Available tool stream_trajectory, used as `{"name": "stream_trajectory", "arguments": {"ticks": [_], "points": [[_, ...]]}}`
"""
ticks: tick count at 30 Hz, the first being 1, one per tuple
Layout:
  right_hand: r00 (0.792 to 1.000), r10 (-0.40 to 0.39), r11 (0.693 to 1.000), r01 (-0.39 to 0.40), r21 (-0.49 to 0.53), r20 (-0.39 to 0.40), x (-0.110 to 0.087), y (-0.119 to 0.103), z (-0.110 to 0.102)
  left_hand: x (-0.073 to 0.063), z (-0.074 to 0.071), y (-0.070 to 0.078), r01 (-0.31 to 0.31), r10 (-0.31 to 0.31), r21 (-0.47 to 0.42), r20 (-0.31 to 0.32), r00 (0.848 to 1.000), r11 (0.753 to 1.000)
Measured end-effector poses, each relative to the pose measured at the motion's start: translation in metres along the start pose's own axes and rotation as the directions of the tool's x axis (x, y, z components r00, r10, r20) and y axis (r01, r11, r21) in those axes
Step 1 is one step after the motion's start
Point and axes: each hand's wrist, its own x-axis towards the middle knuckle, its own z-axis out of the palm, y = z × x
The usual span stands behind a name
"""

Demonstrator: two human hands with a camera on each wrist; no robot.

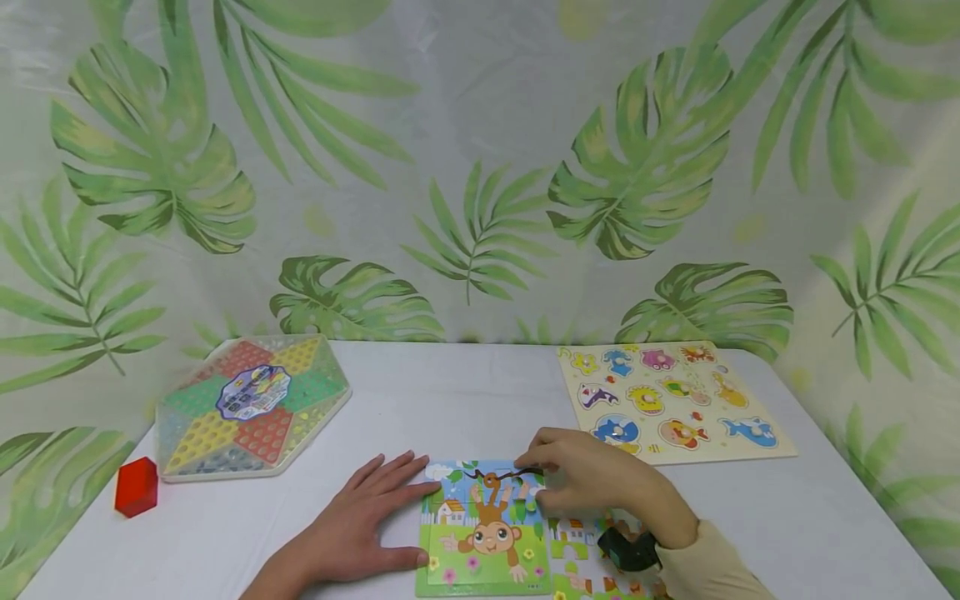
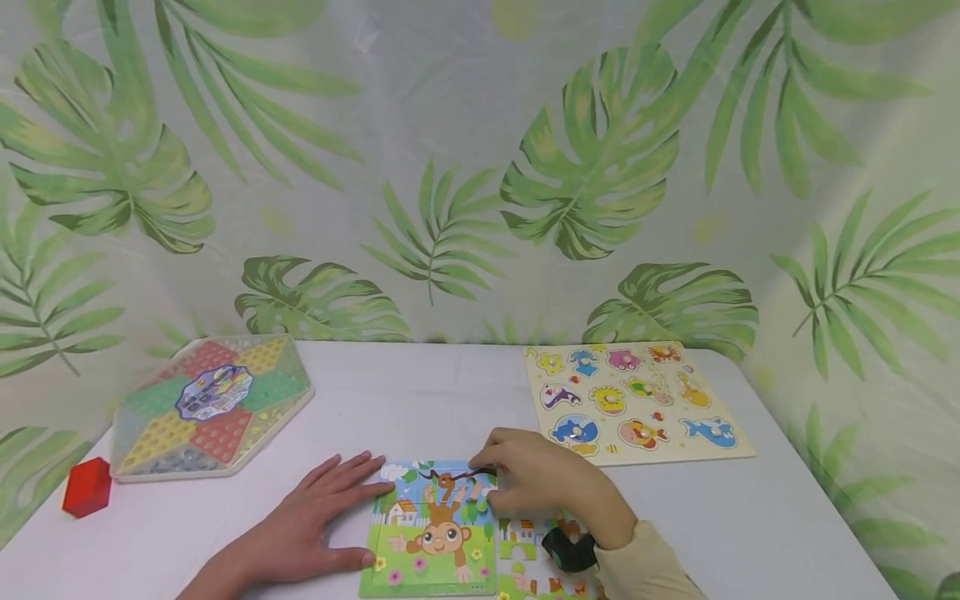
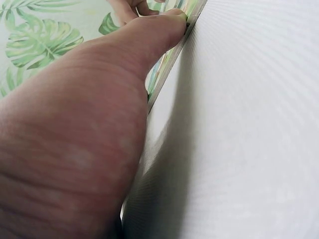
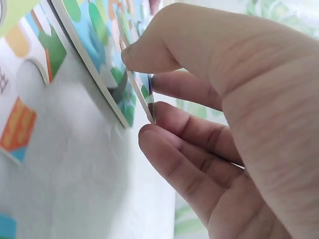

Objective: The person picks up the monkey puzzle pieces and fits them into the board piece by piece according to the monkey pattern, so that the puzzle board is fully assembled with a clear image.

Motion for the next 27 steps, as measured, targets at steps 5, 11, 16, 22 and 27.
{"name": "stream_trajectory", "arguments": {"ticks": [5,11,16,22,27], "points": [[1.000,0.014,1.000,-0.014,-0.016,0.012,0.005,-0.003,0.004,0.001,0.000,0.000,-0.001,0.001,-0.007,-0.002,1.000,1.000],[1.000,0.001,0.999,-0.001,-0.036,0.015,0.010,-0.005,0.010,0.001,-0.001,0.000,0.019,-0.019,-0.027,0.018,1.000,0.999],[1.000,-0.009,0.998,0.009,-0.062,0.008,0.014,-0.006,0.012,0.001,-0.002,0.001,0.030,-0.029,-0.038,0.028,0.999,0.999],[1.000,0.002,0.996,0.000,-0.086,0.015,0.019,-0.009,0.014,0.000,-0.002,0.001,0.039,-0.037,-0.053,0.042,0.998,0.998],[1.000,0.001,0.993,0.002,-0.118,0.023,0.022,-0.011,0.014,0.000,-0.002,0.001,0.046,-0.044,-0.057,0.050,0.998,0.997]]}}
